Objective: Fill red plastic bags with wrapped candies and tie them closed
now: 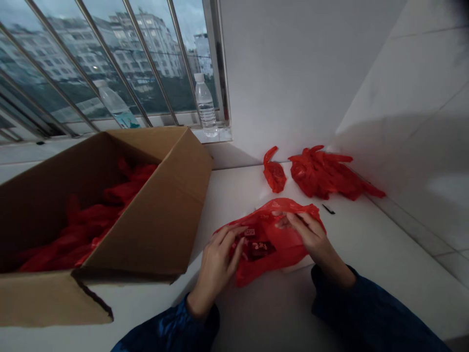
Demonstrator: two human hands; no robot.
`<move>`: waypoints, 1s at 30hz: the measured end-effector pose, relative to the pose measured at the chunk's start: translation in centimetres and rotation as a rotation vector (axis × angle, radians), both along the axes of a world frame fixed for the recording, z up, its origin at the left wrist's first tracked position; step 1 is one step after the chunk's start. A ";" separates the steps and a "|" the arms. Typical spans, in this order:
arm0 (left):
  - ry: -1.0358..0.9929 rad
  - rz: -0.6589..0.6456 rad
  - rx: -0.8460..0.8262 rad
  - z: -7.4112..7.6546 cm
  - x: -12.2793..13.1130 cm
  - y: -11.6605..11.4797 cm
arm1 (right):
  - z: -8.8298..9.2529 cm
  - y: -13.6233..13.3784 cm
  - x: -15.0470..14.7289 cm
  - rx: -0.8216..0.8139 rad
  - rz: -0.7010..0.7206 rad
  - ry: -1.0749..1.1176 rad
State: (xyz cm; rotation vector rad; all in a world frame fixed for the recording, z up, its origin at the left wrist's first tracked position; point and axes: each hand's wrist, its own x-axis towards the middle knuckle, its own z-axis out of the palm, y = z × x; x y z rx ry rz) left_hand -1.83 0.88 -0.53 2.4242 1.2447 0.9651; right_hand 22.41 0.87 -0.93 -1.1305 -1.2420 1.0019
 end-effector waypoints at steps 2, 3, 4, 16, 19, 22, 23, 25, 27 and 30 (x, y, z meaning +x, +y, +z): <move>0.012 -0.002 0.070 0.5 -0.1 -0.2 | 1.0 -0.8 0.5 0.022 -0.005 -0.069; 0.023 -0.006 0.100 0.8 -0.2 -0.5 | 1.6 -1.4 0.9 0.031 0.008 -0.120; 0.036 -0.006 0.126 1.1 -0.4 -1.0 | 2.3 -2.1 1.4 0.041 0.026 -0.180; 0.428 -0.140 0.006 1.8 -2.9 -7.3 | 5.3 -6.5 7.0 0.198 -0.065 -0.796; 0.549 -0.116 -0.019 1.7 -1.5 -7.0 | 6.3 -6.5 7.9 0.274 -0.084 -0.900; 0.542 -0.069 0.011 1.9 -1.1 -6.6 | 7.4 -6.4 8.5 0.357 -0.225 -0.955; 0.509 -0.053 0.020 2.1 -1.2 -6.5 | 7.6 -6.1 8.5 0.394 -0.268 -0.968; 0.430 -0.018 0.025 2.7 -1.6 -6.0 | 7.9 -5.4 8.2 0.446 -0.264 -1.004; 0.346 0.024 0.036 3.7 -2.0 -5.6 | 8.2 -4.5 7.8 0.439 -0.170 -1.053; 0.211 0.079 0.078 5.7 -2.6 -4.8 | 9.2 -3.3 7.7 0.390 -0.086 -1.068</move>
